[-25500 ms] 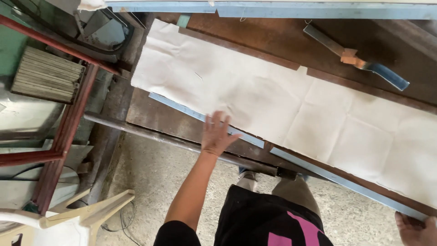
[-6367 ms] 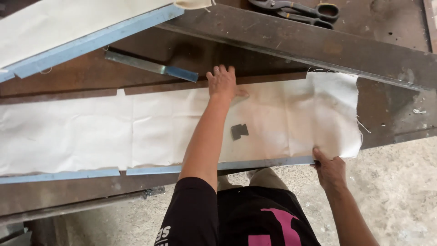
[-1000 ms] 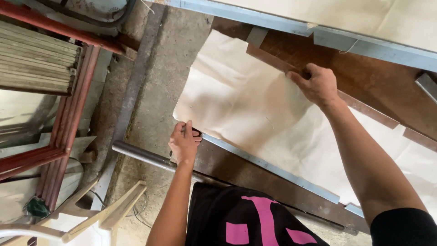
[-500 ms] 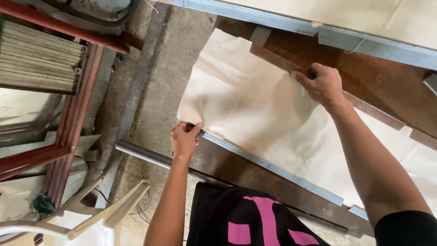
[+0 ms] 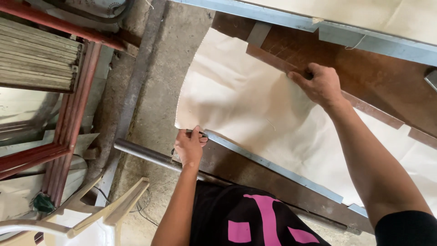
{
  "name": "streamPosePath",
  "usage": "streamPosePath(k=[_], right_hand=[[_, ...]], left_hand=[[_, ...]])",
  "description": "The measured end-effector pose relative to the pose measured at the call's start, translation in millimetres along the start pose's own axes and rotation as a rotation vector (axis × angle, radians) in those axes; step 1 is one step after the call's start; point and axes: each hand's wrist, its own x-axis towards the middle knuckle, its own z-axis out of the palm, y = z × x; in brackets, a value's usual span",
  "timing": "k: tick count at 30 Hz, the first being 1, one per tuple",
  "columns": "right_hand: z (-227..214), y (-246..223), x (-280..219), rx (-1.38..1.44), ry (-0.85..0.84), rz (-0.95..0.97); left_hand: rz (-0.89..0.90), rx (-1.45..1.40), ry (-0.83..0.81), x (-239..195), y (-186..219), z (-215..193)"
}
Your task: Marking and cutting a long strip of white material on a workbench using metal guides and cutting tools.
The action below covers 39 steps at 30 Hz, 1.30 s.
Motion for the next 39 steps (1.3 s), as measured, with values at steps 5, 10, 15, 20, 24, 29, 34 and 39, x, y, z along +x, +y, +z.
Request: streamPosePath(k=[5,10,15,20,24,29,34,39], right_hand=[[5.7,-3.7,-2.8,-0.081,0.006,-0.024],[23.1,35.9,-8.1,-0.099,0.233,-0.23],[21.1,80.4,-96.3,-0.072,0.539,-0.324],[70.3,88.9,-254.7,-0.104,0.327,-0.232],[105.1,88.2,-299.9,-0.097,0.218,-0.03],[107.7,74.6,-311.9,-0.051,0.307,-0.017],[98.3,98.2,-329.9,-0.126,0.349,0.004],[69.2,209.7,-383.5,-0.294,0.466,0.128]], left_hand=[[-0.041,-0.125,0.006,-1.0,-5.1,1.8],[-0.004,-0.075,-0.025,1.1,-7.8,-3.4],[-0.039,-0.144,-0.136,19.4,-28.4,-12.2],[-0.035,-0.162,-0.269,36.9,-54.8,-20.6],[-0.024,-0.071,-0.289,16.5,-26.6,-26.4],[0.241,0.163,-0.085,17.0,-45.4,-24.0],[0.752,0.281,-0.18,-65.1,-39.2,19.7],[1.714,0.452,-0.63,-189.5,-55.0,118.7]])
